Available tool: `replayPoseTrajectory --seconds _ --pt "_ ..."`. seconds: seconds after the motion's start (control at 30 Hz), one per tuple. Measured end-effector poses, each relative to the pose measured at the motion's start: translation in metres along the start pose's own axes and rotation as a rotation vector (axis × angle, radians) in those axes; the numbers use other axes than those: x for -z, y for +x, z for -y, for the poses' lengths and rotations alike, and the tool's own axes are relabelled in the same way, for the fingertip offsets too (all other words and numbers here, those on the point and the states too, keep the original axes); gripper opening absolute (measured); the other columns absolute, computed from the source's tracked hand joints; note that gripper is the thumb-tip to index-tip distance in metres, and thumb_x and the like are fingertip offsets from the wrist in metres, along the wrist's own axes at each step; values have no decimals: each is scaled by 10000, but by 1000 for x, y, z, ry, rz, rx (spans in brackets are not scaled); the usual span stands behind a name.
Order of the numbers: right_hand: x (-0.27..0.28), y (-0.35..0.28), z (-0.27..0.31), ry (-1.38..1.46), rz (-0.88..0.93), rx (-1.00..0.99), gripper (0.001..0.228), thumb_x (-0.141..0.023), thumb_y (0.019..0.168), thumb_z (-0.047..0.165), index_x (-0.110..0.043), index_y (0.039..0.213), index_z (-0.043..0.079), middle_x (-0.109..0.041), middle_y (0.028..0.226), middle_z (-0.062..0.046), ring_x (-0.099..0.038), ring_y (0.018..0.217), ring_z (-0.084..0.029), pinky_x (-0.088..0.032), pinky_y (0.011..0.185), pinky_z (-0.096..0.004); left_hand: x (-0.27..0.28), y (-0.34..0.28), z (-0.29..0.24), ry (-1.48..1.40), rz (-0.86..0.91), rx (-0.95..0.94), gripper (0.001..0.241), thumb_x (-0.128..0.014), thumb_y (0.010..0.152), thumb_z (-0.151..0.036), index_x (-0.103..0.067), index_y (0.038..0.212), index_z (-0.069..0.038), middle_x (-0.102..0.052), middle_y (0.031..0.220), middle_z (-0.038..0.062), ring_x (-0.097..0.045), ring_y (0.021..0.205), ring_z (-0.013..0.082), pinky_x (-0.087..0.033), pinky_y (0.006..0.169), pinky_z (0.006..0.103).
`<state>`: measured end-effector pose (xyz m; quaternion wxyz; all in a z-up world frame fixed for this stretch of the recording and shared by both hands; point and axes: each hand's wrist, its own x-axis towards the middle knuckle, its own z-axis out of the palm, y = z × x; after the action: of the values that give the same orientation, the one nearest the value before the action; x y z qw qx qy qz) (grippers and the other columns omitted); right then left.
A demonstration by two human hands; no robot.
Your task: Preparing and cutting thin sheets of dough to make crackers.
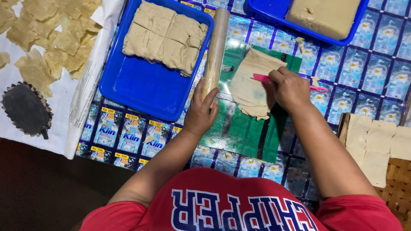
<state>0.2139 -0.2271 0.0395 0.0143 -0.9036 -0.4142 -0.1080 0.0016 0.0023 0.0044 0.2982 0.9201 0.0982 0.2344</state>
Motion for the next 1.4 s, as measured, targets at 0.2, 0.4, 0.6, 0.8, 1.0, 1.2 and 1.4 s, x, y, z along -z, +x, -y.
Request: replayPoseTrajectory --seconds 0.2,0.4,0.6,0.8,1.0,1.2,1.4 --pt "-1 24 25 89 -4 35 82 -600 999 324 -565 931 294 -562 881 53 -697 830 -226 -570 675 -355 -4 -3 4 3 4 -2 426 -570 1019 -196 -545 1441 -252 -304 1603 247 -451 1412 475 -497 1052 572" --pt "-3 27 41 140 169 -101 134 -590 998 403 -584 1014 270 -579 916 4 -709 882 -286 -595 727 -416 1 0 0 -10 7 5 424 -574 1020 -192 -548 1440 -251 -308 1602 245 -450 1418 468 -497 1062 562" --pt "21 -33 88 555 104 -681 238 -626 1018 320 -562 1104 107 -656 817 -259 -668 888 -534 -512 752 -626 2 1 0 -19 -5 0 421 -581 1021 -180 -552 1435 -249 -316 1597 241 -457 1415 454 -504 1057 558" --pt "12 -73 152 590 263 -745 249 -477 1043 318 -430 1164 106 -674 789 -308 -687 838 -555 -529 711 -650 2 -1 0 -39 3 6 430 -588 1021 -184 -542 1444 -251 -296 1609 237 -446 1423 459 -507 1053 561" --pt "2 -75 170 565 305 -698 244 -412 1061 313 -397 1163 92 -681 775 -283 -694 820 -548 -545 705 -634 3 -2 0 -55 10 3 431 -587 1025 -177 -534 1448 -241 -279 1617 240 -440 1429 459 -505 1052 572" --pt "2 -69 184 517 336 -717 224 -370 1064 310 -382 1155 106 -689 752 -268 -704 803 -537 -548 694 -635 0 -2 6 -61 -20 -26 436 -601 1008 -191 -547 1438 -238 -297 1606 244 -441 1423 469 -487 1073 569" --pt "-2 -56 184 454 330 -715 229 -363 1068 280 -376 1173 77 -689 753 -279 -698 780 -558 -552 677 -646 1 -2 7 -79 -24 -26 436 -599 1005 -204 -548 1437 -239 -309 1597 252 -445 1420 474 -474 1088 570"
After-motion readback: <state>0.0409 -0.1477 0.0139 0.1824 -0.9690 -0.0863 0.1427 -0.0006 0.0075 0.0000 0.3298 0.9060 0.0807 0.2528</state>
